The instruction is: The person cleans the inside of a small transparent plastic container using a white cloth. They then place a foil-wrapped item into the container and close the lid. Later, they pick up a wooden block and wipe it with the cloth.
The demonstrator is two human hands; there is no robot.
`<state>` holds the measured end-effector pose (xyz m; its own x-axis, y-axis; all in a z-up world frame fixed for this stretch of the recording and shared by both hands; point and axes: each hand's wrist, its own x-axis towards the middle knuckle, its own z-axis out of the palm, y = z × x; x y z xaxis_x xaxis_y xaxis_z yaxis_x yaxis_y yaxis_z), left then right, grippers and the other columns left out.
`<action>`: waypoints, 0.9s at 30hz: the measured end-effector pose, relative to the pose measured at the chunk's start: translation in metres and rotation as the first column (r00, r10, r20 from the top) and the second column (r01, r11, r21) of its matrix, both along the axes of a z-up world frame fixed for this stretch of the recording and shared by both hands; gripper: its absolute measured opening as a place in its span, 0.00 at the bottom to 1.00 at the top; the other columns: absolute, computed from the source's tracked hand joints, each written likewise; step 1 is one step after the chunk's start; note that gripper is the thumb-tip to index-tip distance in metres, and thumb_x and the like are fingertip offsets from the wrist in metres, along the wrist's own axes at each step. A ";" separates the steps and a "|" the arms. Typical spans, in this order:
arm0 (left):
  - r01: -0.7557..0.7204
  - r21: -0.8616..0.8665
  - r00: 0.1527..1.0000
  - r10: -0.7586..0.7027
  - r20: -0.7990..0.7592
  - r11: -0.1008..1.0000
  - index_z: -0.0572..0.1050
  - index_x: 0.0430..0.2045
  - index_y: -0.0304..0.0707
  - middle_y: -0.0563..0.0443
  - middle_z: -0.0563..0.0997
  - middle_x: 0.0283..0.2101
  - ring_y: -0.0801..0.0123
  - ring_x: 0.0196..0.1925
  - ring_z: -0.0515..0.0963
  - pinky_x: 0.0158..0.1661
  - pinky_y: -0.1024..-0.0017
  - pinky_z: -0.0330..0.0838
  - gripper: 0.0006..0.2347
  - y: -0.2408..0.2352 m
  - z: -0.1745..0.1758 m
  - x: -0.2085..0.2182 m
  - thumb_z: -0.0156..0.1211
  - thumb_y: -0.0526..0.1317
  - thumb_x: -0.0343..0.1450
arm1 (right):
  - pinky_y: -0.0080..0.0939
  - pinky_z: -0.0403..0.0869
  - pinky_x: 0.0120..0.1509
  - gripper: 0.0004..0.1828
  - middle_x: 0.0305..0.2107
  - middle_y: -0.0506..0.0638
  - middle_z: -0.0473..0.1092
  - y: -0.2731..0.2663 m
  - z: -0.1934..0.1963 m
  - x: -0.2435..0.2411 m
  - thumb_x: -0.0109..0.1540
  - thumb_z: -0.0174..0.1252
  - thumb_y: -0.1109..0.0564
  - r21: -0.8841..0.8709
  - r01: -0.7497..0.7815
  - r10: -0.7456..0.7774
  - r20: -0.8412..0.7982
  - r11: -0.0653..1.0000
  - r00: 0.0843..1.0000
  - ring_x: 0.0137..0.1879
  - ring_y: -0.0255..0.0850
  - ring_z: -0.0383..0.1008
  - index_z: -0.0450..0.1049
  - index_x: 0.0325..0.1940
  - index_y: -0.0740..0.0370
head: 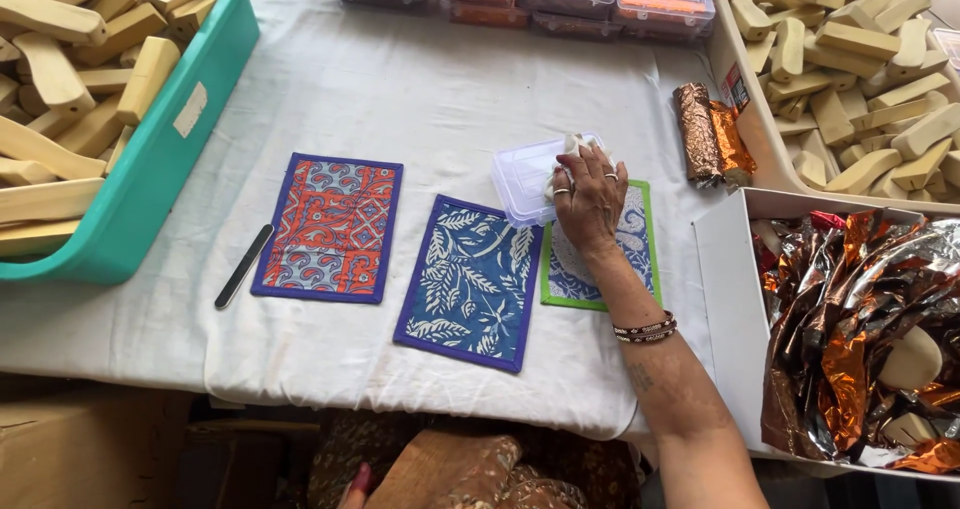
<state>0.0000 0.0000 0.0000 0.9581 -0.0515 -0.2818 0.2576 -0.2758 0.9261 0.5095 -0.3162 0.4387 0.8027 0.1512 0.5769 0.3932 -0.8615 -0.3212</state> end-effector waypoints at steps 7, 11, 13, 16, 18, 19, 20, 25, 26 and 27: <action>0.004 0.304 0.824 -0.175 0.538 0.953 0.83 0.32 0.40 0.49 0.87 0.29 0.69 0.30 0.89 0.30 0.74 0.82 0.08 -0.010 0.473 0.169 0.72 0.36 0.62 | 0.65 0.46 0.79 0.16 0.60 0.54 0.70 0.000 0.001 0.000 0.68 0.49 0.50 0.000 -0.006 0.006 -0.010 1.000 1.000 0.74 0.53 0.61 0.78 0.54 0.55; -0.077 0.439 0.637 -0.294 0.712 0.895 0.80 0.28 0.38 0.48 0.85 0.27 0.63 0.24 0.83 0.25 0.68 0.76 0.05 -0.008 0.520 0.235 0.70 0.36 0.63 | 0.65 0.47 0.79 0.16 0.60 0.54 0.71 0.001 0.003 0.000 0.67 0.49 0.51 0.003 -0.008 0.008 -0.009 1.000 1.000 0.73 0.52 0.62 0.78 0.53 0.56; -0.073 0.608 0.610 -0.447 0.654 0.790 0.79 0.33 0.38 0.50 0.84 0.29 0.67 0.24 0.81 0.23 0.67 0.72 0.09 -0.017 0.521 0.275 0.70 0.42 0.68 | 0.64 0.47 0.78 0.16 0.59 0.54 0.71 0.001 0.003 0.001 0.67 0.49 0.51 -0.001 -0.001 0.001 -0.003 1.000 1.000 0.73 0.53 0.62 0.78 0.53 0.55; -0.080 0.686 0.574 -0.529 0.625 0.723 0.73 0.49 0.37 0.38 0.79 0.52 0.55 0.50 0.79 0.44 0.61 0.75 0.20 -0.047 0.496 0.342 0.63 0.54 0.72 | 0.64 0.47 0.78 0.15 0.59 0.54 0.72 0.000 0.002 0.001 0.66 0.49 0.52 0.009 -0.002 0.002 -0.002 1.000 1.000 0.73 0.53 0.63 0.78 0.52 0.55; -0.071 0.664 0.552 -0.525 0.648 0.745 0.67 0.57 0.38 0.30 0.68 0.61 0.45 0.61 0.69 0.54 0.54 0.68 0.30 -0.069 0.479 0.392 0.63 0.60 0.69 | 0.64 0.48 0.78 0.15 0.58 0.54 0.72 -0.002 -0.002 0.002 0.66 0.50 0.52 0.017 0.003 -0.003 0.004 1.000 1.000 0.72 0.52 0.63 0.78 0.51 0.55; -0.066 0.637 0.536 -0.511 0.672 0.768 0.61 0.66 0.38 0.23 0.58 0.70 0.35 0.72 0.60 0.65 0.46 0.61 0.40 -0.080 0.471 0.417 0.64 0.66 0.66 | 0.63 0.48 0.78 0.15 0.58 0.54 0.72 -0.002 -0.004 0.003 0.66 0.50 0.53 0.019 -0.001 0.001 0.008 1.000 1.000 0.72 0.52 0.64 0.79 0.50 0.55; -0.062 0.642 0.525 -0.522 0.672 0.765 0.61 0.66 0.38 0.23 0.58 0.70 0.35 0.72 0.60 0.65 0.46 0.61 0.40 -0.090 0.460 0.438 0.64 0.66 0.66 | 0.63 0.48 0.78 0.15 0.58 0.54 0.72 -0.002 -0.003 0.003 0.66 0.50 0.53 0.026 0.010 -0.011 0.015 1.000 1.000 0.72 0.52 0.64 0.79 0.50 0.55; -0.053 0.627 0.678 -0.433 0.594 0.777 0.44 0.71 0.43 0.27 0.50 0.71 0.33 0.74 0.54 0.65 0.41 0.54 0.61 -0.127 0.407 0.524 0.78 0.70 0.50 | 0.61 0.52 0.80 0.15 0.59 0.56 0.71 -0.007 -0.002 0.006 0.62 0.50 0.58 0.056 0.017 -0.018 0.017 0.998 1.000 0.71 0.52 0.67 0.76 0.51 0.57; -0.046 0.627 0.671 -0.441 0.596 0.778 0.44 0.71 0.43 0.27 0.50 0.71 0.33 0.74 0.54 0.65 0.41 0.54 0.61 -0.128 0.412 0.523 0.78 0.70 0.50 | 0.61 0.52 0.80 0.15 0.59 0.56 0.71 -0.007 0.002 0.006 0.62 0.50 0.58 0.056 0.029 -0.030 0.020 0.998 0.999 0.71 0.52 0.67 0.76 0.51 0.57; -0.026 0.591 0.726 -0.391 0.566 0.806 0.41 0.72 0.43 0.26 0.50 0.71 0.34 0.72 0.57 0.64 0.44 0.59 0.63 -0.128 0.417 0.523 0.78 0.68 0.47 | 0.62 0.52 0.80 0.18 0.61 0.57 0.70 -0.007 0.006 0.005 0.61 0.49 0.59 0.093 0.014 -0.016 0.024 0.996 1.000 0.71 0.52 0.67 0.74 0.54 0.57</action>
<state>0.5229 -0.1284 0.4172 0.8905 -0.2914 0.3493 -0.4423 -0.7339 0.5155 0.5147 -0.3230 0.4445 0.7896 0.0840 0.6079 0.3894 -0.8342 -0.3905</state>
